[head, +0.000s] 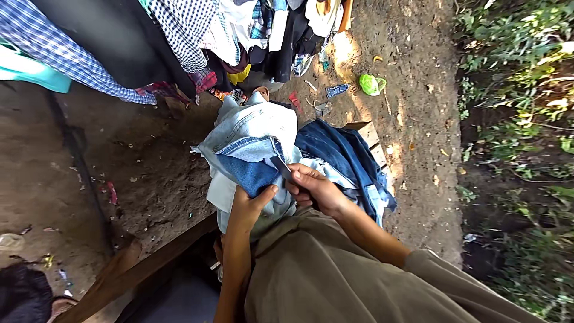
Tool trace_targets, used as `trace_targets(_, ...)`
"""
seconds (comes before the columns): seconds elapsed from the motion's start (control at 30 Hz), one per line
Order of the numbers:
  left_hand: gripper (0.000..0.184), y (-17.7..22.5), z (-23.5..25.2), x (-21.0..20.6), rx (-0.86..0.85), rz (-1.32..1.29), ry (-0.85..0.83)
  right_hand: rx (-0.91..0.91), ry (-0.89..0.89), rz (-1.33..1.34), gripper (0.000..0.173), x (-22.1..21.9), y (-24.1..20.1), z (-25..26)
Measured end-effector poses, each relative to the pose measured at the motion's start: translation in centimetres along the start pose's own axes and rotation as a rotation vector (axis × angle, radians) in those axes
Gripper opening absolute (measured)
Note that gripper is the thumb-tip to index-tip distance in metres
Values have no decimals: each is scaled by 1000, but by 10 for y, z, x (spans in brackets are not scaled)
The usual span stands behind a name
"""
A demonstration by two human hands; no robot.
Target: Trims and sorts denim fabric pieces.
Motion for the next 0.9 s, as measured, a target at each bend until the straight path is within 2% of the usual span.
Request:
trace_targets(0.03, 38, -1, 0, 0, 1, -7, -5, -97, -55, 93, 23, 5, 0, 0)
trace_targets(0.1, 37, -1, 1, 1, 6, -20, -8, -135, -141, 146, 31, 13, 1, -3)
trace_targets(0.2, 30, 7, -4, 9, 2, -49, 33, 57, -173, -34, 66, 21, -7, -7)
trace_targets(0.27, 27, 16, -9, 16, -25, 2, 47, 241, -36, -346, 76, 23, -21, -3)
trace_targets(0.37, 25, 24, -11, 22, -74, 116, -2, 493, 85, -762, 68, 17, -34, 11)
trace_targets(0.5, 24, 30, -7, 28, -122, 270, 23, 689, 40, -962, 33, -5, -39, 41)
trace_targets(0.57, 23, 38, -7, 38, -165, 269, 46, 628, 13, -844, 19, -13, -46, 49)
trace_targets(0.67, 20, 48, -13, 52, -271, -77, 116, 323, -38, -445, 13, -24, -56, 49)
trace_targets(0.7, 28, 40, -15, 48, -320, -219, 182, 246, -49, -367, 14, -26, -57, 49)
trace_targets(0.73, 46, 26, -19, 40, -364, -310, 221, 199, -50, -323, 14, -28, -57, 49)
trace_targets(0.77, 65, 8, -24, 29, -385, -340, 198, 177, -48, -308, 13, -30, -57, 51)
trace_targets(0.8, 69, -9, -25, 18, -388, -382, 162, 171, -50, -311, 12, -32, -57, 53)
trace_targets(0.87, 54, -20, -25, -4, -326, -425, 177, 181, -67, -352, 12, -35, -57, 57)
trace_targets(0.9, 36, -14, -24, -13, -248, -421, 265, 193, -79, -386, 12, -36, -56, 59)
Point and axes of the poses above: each hand's wrist, its own z-axis towards the middle knuckle, its own x-axis out of the back of the hand, y = z × x, the point moved 4 cm from there along z, towards the middle knuckle, and after that the axes turned 4 degrees about z, right-handed, at the moved point
